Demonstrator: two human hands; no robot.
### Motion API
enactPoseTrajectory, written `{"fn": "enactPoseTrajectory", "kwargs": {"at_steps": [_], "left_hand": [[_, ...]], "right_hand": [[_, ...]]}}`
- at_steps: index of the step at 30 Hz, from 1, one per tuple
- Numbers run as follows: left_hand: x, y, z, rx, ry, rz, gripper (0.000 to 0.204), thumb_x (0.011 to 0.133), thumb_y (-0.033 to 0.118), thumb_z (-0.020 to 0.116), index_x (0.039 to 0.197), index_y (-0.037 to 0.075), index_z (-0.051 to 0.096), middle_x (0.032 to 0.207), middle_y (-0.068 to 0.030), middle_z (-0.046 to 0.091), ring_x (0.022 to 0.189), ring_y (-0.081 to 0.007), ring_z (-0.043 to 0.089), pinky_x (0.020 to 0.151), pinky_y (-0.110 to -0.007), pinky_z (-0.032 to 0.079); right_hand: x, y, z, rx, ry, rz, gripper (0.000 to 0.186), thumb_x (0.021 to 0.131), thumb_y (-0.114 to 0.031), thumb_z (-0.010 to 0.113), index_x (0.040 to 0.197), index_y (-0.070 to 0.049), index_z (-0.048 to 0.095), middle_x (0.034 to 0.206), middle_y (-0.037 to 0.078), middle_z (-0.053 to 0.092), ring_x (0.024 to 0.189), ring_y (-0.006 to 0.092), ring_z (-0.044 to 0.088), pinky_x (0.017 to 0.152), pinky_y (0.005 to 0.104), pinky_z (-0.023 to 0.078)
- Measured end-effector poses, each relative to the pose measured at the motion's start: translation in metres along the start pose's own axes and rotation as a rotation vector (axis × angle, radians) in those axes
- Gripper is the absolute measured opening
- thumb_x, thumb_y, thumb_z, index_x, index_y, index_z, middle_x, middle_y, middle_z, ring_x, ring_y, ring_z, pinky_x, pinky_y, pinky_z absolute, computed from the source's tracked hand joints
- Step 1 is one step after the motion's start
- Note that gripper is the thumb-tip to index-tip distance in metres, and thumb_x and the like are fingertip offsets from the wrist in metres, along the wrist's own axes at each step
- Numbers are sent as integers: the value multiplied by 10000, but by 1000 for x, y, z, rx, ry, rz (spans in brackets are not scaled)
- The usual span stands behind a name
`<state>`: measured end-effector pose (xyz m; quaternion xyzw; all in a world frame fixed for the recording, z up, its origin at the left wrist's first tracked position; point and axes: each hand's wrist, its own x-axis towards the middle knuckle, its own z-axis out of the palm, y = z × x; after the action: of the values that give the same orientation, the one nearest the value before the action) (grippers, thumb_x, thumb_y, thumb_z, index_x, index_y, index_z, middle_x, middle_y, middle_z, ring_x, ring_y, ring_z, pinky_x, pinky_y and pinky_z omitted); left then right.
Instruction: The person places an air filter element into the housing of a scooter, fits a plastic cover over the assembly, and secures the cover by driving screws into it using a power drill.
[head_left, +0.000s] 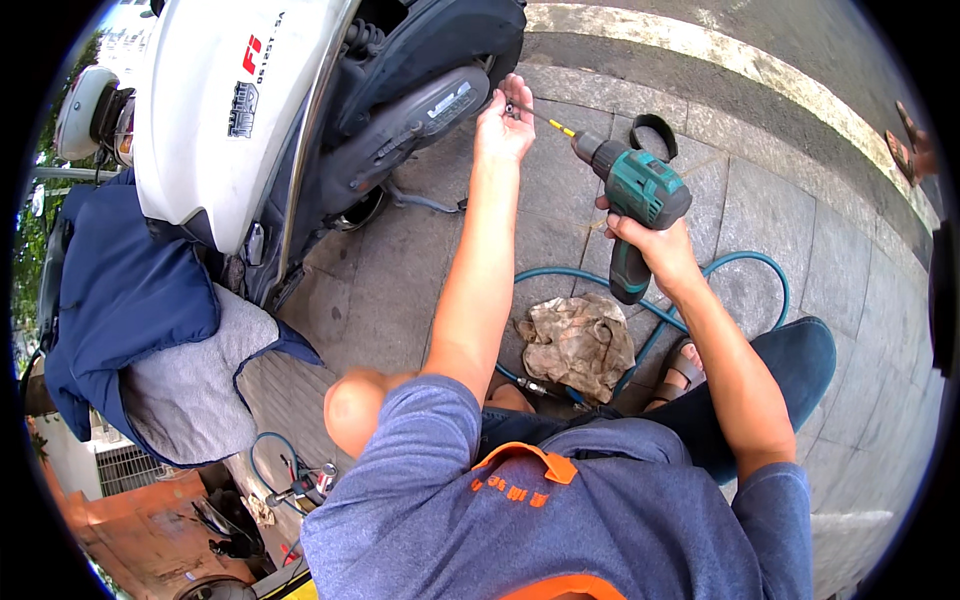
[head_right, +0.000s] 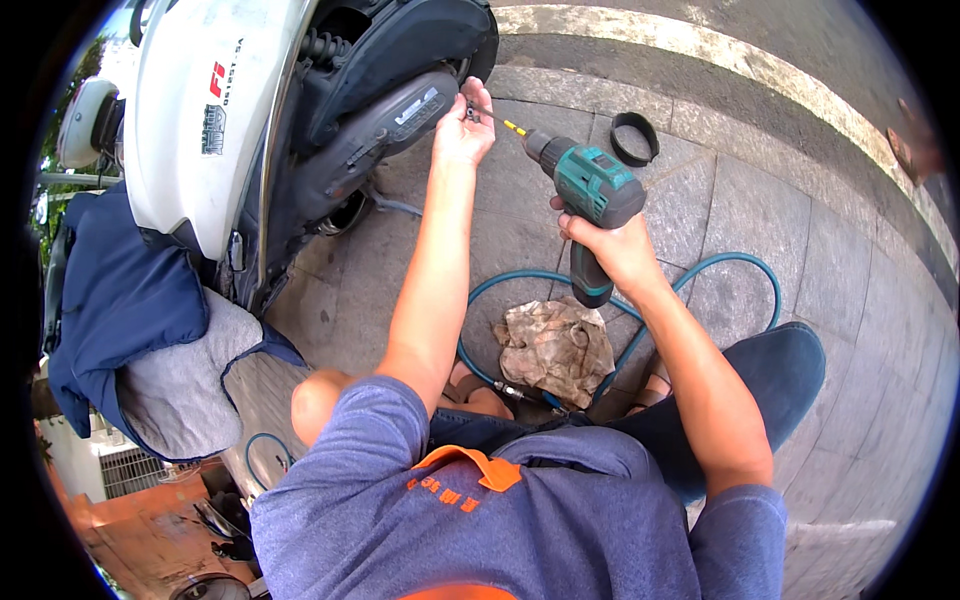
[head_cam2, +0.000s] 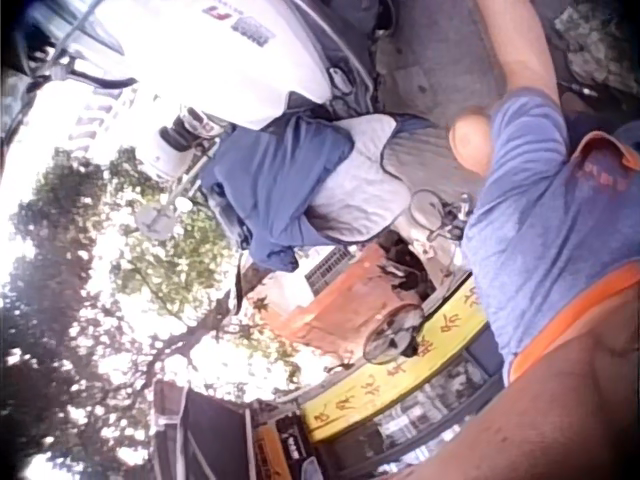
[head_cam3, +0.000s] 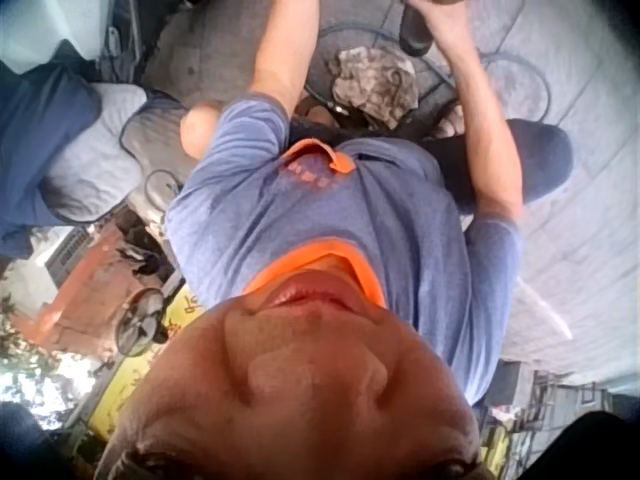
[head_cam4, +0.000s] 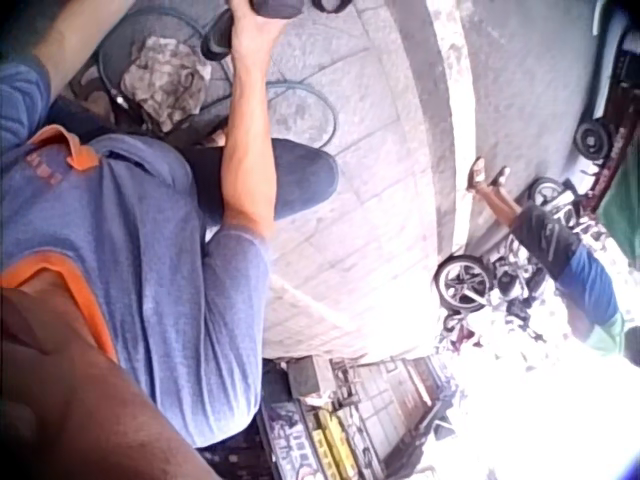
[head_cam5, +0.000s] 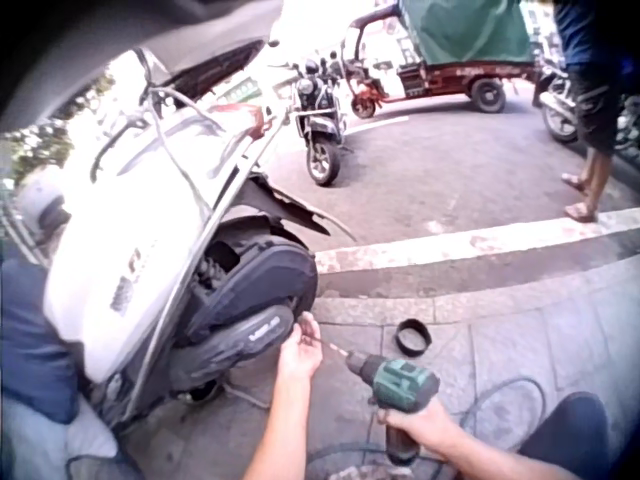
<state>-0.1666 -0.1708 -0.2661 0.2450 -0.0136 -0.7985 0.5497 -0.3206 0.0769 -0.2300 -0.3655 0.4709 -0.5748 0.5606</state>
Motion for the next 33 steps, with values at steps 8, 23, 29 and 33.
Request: {"fn": "enactPoseTrajectory", "kwargs": {"at_steps": [8, 23, 29, 33], "left_hand": [[3, 6, -6, 94, 104, 45, 184, 1000, 176, 477, 1058, 34, 577, 997, -85, 684, 929, -206, 678, 795, -356, 591], [52, 22, 33, 180, 7, -32, 291, 1015, 87, 335, 1194, -83, 489, 1105, -198, 639, 1014, -299, 653, 909, -436, 546], [52, 31, 25, 369, -74, 0, 261, 998, 68, 381, 1187, -64, 503, 1100, -197, 646, 1003, -287, 659, 872, -413, 564], [48, 32, 29, 502, -101, 21, 255, 983, 42, 400, 1188, -68, 503, 1121, -203, 638, 1014, -297, 652, 863, -412, 567]], "right_hand": [[16, 15, -5, -635, -27, -152, 455, 773, -81, 693, 1204, -9, 567, 1053, 95, 679, 886, 212, 662, 816, 336, 520], [77, 49, 19, -689, 219, -379, 624, 733, -167, 771, 1296, -73, 518, 1081, 167, 664, 998, 301, 655, 867, 349, 488], [87, 61, 22, -679, 214, -410, 630, 731, -182, 784, 1289, -59, 518, 1080, 167, 662, 983, 292, 654, 867, 351, 488], [84, 54, 22, -617, 192, -356, 619, 727, -168, 788, 1275, -50, 524, 1051, 156, 664, 940, 276, 649, 857, 348, 491]]}}
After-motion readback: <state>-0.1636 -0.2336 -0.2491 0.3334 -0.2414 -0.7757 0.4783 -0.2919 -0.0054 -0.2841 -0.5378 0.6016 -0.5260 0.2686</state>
